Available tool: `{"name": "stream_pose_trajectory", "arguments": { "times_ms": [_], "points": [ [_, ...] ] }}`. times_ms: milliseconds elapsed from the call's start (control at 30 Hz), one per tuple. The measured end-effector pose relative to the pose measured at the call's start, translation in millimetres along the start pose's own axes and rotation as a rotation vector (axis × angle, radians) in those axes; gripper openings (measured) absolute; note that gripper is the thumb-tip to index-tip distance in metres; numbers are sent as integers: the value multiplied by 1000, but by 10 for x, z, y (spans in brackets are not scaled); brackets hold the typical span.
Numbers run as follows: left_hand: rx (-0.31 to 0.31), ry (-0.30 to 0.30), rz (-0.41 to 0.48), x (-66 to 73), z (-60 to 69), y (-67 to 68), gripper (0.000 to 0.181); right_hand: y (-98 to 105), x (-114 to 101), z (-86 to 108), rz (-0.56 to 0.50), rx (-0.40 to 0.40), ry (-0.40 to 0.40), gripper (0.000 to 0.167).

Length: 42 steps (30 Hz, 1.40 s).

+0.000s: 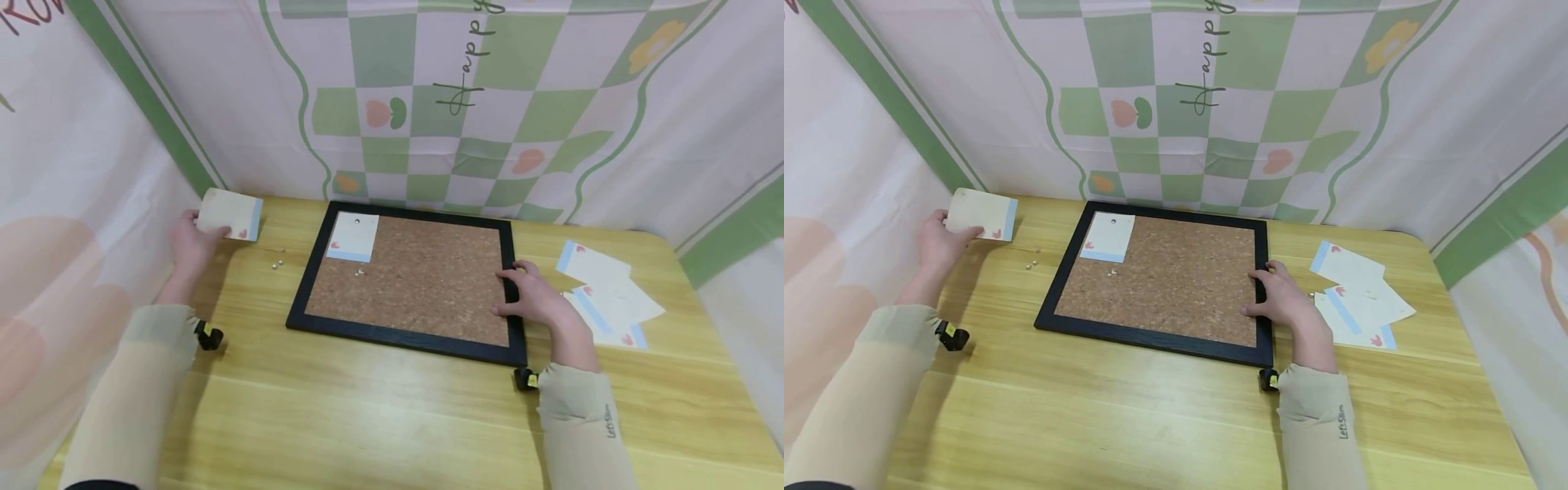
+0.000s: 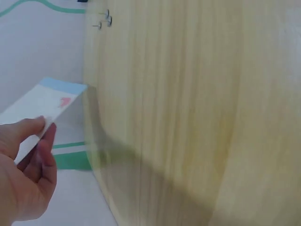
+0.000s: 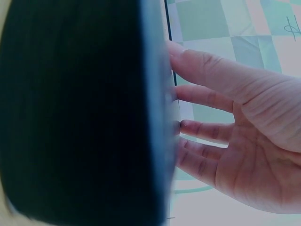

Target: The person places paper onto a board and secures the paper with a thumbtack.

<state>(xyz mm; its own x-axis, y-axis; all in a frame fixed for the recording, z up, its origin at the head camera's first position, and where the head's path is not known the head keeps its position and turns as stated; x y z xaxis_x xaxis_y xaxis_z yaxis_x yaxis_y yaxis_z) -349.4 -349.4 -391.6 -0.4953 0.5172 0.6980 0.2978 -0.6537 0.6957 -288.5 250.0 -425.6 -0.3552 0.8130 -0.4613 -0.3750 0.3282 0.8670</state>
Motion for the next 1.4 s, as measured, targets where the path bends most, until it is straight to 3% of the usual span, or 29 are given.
{"name": "stream_pose_trajectory", "arguments": {
  "times_ms": [100,300,467,667,867,1200,1400],
  "points": [
    [29,16,11,15,-8,19,62,8,-1,8,-3,2,1,80],
    [37,-20,110,83,-7,27,46,10,0,8,-2,0,0,81],
    [-30,-8,251,160,8,-54,42,1,9,4,-2,-5,-1,81],
    [-158,-1,308,306,91,-263,46,3,8,13,4,-7,-3,81],
    [-272,-35,382,479,227,-476,42,4,-1,13,7,-8,-1,81],
    [-344,-106,254,740,425,-745,42,-4,5,18,0,-11,-6,81],
    [-328,-149,200,906,524,-833,40,-7,8,9,2,-15,-11,80]
  ]
}}
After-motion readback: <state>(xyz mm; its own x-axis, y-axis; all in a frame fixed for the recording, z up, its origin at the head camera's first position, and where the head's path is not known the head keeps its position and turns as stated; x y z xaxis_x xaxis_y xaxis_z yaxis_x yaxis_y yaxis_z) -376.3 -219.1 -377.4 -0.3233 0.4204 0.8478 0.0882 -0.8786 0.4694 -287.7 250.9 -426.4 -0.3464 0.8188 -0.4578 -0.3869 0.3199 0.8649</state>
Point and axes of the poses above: each hand's wrist, its own z-axis away from the middle knuckle, its own y-axis out of the back of the hand, x = y × z, the point moved 10 cm from there along -z, towards the middle knuckle, and after that the axes turned 14 degrees about y, right-handed, at the moved point
